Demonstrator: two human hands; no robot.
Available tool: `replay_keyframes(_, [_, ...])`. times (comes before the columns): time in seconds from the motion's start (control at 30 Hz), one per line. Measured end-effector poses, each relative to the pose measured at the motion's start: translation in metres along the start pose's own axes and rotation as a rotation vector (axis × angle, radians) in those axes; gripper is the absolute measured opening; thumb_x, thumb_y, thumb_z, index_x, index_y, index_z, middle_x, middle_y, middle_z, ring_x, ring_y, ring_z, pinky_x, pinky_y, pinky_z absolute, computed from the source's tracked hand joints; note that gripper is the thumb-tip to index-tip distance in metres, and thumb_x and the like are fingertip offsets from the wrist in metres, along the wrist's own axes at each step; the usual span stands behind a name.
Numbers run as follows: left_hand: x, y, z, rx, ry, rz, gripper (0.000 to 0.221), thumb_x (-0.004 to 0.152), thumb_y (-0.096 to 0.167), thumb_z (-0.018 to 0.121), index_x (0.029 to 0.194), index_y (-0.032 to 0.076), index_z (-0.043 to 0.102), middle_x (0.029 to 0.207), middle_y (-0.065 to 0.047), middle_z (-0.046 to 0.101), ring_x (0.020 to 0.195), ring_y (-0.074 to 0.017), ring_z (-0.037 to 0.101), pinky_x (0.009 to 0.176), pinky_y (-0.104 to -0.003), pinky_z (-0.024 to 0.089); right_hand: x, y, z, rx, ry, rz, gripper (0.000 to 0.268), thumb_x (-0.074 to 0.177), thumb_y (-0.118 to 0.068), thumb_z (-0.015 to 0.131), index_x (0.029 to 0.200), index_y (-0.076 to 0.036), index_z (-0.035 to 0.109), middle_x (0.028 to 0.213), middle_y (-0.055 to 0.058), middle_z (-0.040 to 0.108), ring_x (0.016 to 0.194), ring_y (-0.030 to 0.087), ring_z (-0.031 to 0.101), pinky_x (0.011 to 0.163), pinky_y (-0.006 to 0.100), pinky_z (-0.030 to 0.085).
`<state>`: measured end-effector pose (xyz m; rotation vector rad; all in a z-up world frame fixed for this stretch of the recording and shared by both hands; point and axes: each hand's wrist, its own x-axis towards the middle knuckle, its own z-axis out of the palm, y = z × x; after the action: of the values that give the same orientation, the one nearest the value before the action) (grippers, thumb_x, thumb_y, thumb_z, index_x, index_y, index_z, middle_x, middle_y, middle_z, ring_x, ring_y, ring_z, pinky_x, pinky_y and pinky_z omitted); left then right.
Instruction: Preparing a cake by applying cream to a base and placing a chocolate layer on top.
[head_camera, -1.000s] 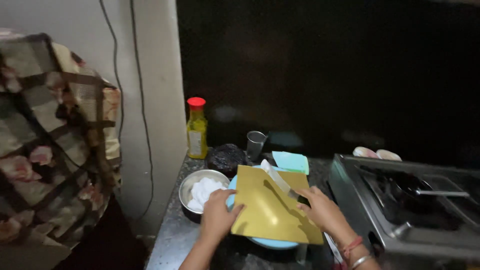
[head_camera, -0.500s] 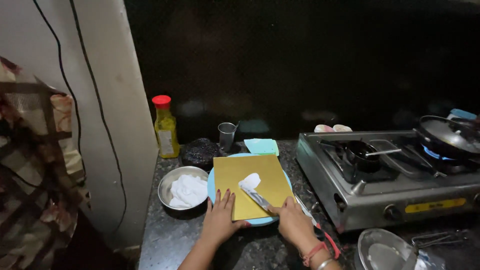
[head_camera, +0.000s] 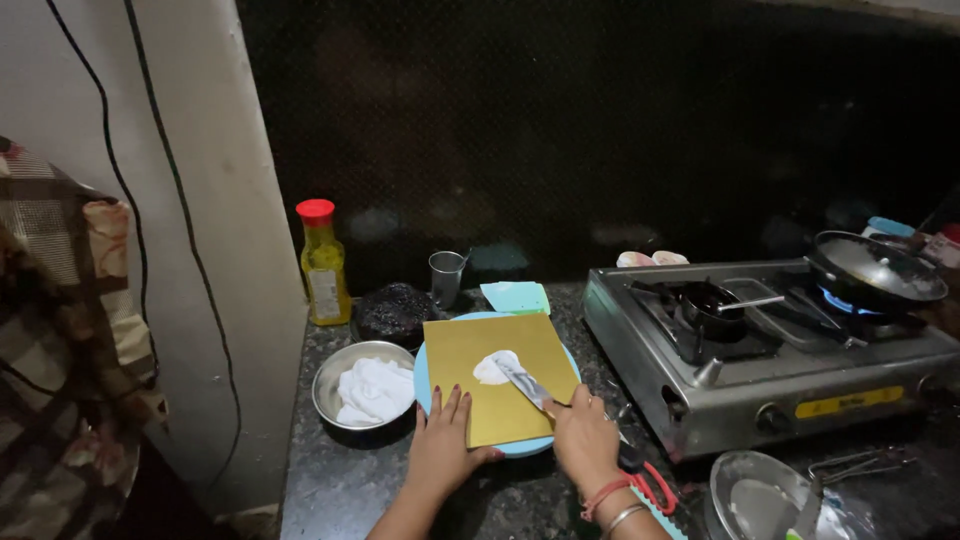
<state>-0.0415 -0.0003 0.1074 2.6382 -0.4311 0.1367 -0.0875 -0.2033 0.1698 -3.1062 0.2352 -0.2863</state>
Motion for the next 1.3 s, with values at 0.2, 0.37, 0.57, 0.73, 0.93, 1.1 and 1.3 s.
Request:
replay_keyframes(0.2, [-0.002, 0.001, 0.009, -0.013, 0.028, -0.011, 0.11, 0.069, 0.064, 0.082, 0.151, 0.006, 0.038, 0.162, -0.011, 0.03, 0.154, -0.0341, 0.015, 0.12, -0.057, 0.018, 0.004, 0.012, -0.009, 0.155, -0.186, 0.001, 0.051, 0.091, -0.014, 0.055, 0.124, -0.048, 0.072, 0.123, 0.005, 0.054, 0.118, 0.028, 0.059, 0.096, 0.046, 0.053])
replay_keyframes(0.37, [-0.003, 0.005, 0.006, -0.004, 0.054, -0.011, 0.108, 0.069, 0.064, 0.082, 0.149, 0.004, 0.041, 0.161, -0.013, 0.033, 0.153, -0.0346, 0.017, 0.122, -0.057, 0.017, 0.009, 0.009, -0.017, 0.164, -0.154, 0.104, 0.045, 0.096, -0.02, 0.053, 0.129, -0.048, 0.068, 0.124, 0.007, 0.053, 0.119, 0.03, 0.059, 0.094, 0.048, 0.054])
replay_keyframes(0.57, [-0.007, 0.008, 0.004, -0.02, 0.064, -0.037, 0.108, 0.069, 0.062, 0.083, 0.149, 0.004, 0.041, 0.161, -0.013, 0.033, 0.153, -0.0342, 0.018, 0.12, -0.058, 0.018, 0.008, 0.007, -0.011, 0.123, -0.119, 0.113, 0.043, 0.096, -0.023, 0.054, 0.129, -0.047, 0.068, 0.122, 0.008, 0.055, 0.119, 0.031, 0.059, 0.093, 0.048, 0.056])
replay_keyframes(0.73, [-0.007, 0.007, 0.008, -0.034, 0.132, -0.032, 0.108, 0.069, 0.061, 0.083, 0.149, 0.003, 0.042, 0.161, -0.013, 0.035, 0.153, -0.0359, 0.019, 0.118, -0.06, 0.019, 0.016, 0.018, 0.011, 0.114, -0.146, -0.002, 0.05, 0.092, -0.018, 0.054, 0.129, -0.049, 0.068, 0.122, 0.008, 0.057, 0.12, 0.03, 0.061, 0.096, 0.047, 0.054])
replay_keyframes(0.93, [-0.007, 0.004, 0.016, -0.04, 0.12, -0.014, 0.11, 0.067, 0.065, 0.083, 0.149, 0.002, 0.044, 0.161, -0.015, 0.035, 0.153, -0.0384, 0.019, 0.119, -0.061, 0.02, 0.007, 0.003, -0.016, 0.093, -0.228, 0.082, 0.047, 0.097, -0.02, 0.055, 0.132, -0.05, 0.066, 0.129, 0.008, 0.055, 0.123, 0.029, 0.06, 0.097, 0.047, 0.054])
replay_keyframes(1.1, [-0.009, 0.005, 0.015, -0.039, 0.165, -0.006, 0.11, 0.067, 0.066, 0.082, 0.148, 0.002, 0.046, 0.161, -0.015, 0.036, 0.154, -0.0379, 0.019, 0.119, -0.061, 0.02, 0.012, 0.005, -0.008, 0.083, -0.197, -0.04, 0.061, 0.085, -0.011, 0.061, 0.132, -0.05, 0.064, 0.126, 0.004, 0.056, 0.124, 0.024, 0.06, 0.097, 0.044, 0.056])
replay_keyframes(1.3, [-0.012, 0.013, 0.013, -0.04, 0.151, -0.03, 0.11, 0.066, 0.064, 0.083, 0.149, 0.002, 0.045, 0.161, -0.015, 0.035, 0.153, -0.0388, 0.017, 0.118, -0.064, 0.016, 0.01, 0.001, -0.02, -0.034, -0.189, 0.038, 0.046, 0.098, -0.018, 0.056, 0.133, -0.047, 0.064, 0.126, 0.006, 0.053, 0.121, 0.027, 0.058, 0.094, 0.045, 0.056])
